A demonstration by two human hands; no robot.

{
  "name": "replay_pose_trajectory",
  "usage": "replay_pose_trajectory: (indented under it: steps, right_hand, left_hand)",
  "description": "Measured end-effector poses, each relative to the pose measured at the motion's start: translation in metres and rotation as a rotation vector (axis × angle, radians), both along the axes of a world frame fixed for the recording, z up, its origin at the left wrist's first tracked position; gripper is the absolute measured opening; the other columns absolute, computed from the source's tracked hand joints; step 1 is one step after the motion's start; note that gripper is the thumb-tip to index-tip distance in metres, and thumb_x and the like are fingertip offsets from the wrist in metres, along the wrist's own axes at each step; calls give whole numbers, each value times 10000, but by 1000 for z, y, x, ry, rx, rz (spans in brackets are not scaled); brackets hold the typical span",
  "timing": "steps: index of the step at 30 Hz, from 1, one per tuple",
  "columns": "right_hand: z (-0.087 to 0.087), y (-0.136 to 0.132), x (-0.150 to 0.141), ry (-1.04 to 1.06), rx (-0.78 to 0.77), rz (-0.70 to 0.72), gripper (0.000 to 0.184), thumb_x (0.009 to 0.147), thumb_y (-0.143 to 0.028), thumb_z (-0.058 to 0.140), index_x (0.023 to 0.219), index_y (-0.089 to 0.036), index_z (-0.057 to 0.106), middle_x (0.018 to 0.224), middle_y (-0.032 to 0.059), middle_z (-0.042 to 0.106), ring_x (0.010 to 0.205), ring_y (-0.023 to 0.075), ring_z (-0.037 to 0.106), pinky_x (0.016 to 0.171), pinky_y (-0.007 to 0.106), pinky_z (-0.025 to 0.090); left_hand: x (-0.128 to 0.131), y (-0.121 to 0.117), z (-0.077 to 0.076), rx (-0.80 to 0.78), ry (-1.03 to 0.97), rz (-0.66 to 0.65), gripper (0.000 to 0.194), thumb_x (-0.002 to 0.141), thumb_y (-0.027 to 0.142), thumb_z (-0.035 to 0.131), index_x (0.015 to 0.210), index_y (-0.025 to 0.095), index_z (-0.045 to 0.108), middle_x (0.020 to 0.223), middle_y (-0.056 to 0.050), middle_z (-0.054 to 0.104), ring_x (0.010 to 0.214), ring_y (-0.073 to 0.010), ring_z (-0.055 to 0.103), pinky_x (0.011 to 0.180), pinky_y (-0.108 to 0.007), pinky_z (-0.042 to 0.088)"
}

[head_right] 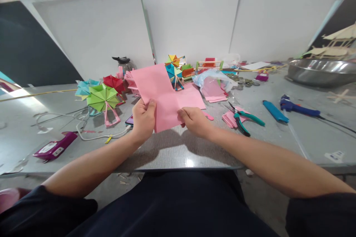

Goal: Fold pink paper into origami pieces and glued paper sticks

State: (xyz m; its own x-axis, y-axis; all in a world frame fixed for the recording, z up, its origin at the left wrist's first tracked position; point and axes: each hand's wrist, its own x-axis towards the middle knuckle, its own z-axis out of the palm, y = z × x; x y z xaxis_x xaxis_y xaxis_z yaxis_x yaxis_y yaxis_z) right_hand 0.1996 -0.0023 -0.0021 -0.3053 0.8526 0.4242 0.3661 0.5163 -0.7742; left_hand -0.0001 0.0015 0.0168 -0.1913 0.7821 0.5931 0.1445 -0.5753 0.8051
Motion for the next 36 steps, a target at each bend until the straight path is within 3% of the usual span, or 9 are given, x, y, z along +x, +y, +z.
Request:
replay_pose_trajectory:
  steps: [3,8,14,18,23,25,29,33,36]
  right_hand:
    - [0,-1,1,-20,44,32,489,1000,-640,537,741,-231,599,706,33,687,667,176,604,656,302,452]
    - [2,1,5,-23,13,109,697,983,-791,454,621,-213,599,605,19,595,592,153,527,612,299,402]
    - [7,11,9,229,48,72,609,879,-816,645,859,-208,654,841,42,671,792,180,626,729,317,506]
    - [7,14,8,358,-10,41,518,812,-703,783,885,-223,604,791,-1,639,656,145,586,618,305,506]
    - [7,1,3,310,160,-174,342,859,-501,755,778,-237,552,671,-24,576,583,133,519,565,301,448]
    - [7,-6,0,241,342,-249,229,885,-395,722,795,-241,579,706,-8,610,609,143,538,601,314,458]
    - [4,-14,-4,12,676,-114,44,910,-254,677,872,-251,654,847,42,697,725,183,620,702,354,500]
    - [1,-16,-3,-140,852,-5,100,894,-250,702,992,-267,715,1010,76,729,952,257,656,904,455,512]
    - [5,-15,2,-80,832,-133,229,893,-271,714,1122,-268,711,1130,96,696,1095,301,640,1032,523,472]
  left_hand:
    - [-2,2,0,7,-14,13,241,961,417,656,969,179,685,923,-48,744,825,-192,664,746,-286,519]
    - [-4,9,-1,50,-56,27,227,952,406,666,941,179,681,923,-54,742,825,-188,658,770,-300,523]
    - [2,3,-7,-40,-151,-206,297,903,462,719,1027,197,670,1023,-62,763,903,-207,698,861,-347,567]
    - [6,1,-14,-110,-80,-356,360,909,485,697,1119,201,624,1132,-98,740,1004,-239,708,936,-403,572]
    - [7,-2,-20,98,79,-5,756,759,381,856,1373,231,441,1493,-178,503,1352,-306,559,1119,-501,490]
    - [8,-10,-19,176,150,-7,755,771,408,867,1383,241,457,1508,-170,494,1403,-316,516,1177,-518,441]
    - [16,-29,-13,5,67,-467,528,937,607,705,1287,253,529,1286,-114,668,1174,-256,684,985,-408,577]
    - [19,-31,-11,-57,-34,-417,492,933,673,699,1069,213,593,930,-52,707,816,-190,708,726,-319,614]
    - [13,-21,-7,-114,-46,-355,481,910,670,723,923,210,583,728,3,639,586,-147,618,544,-282,548]
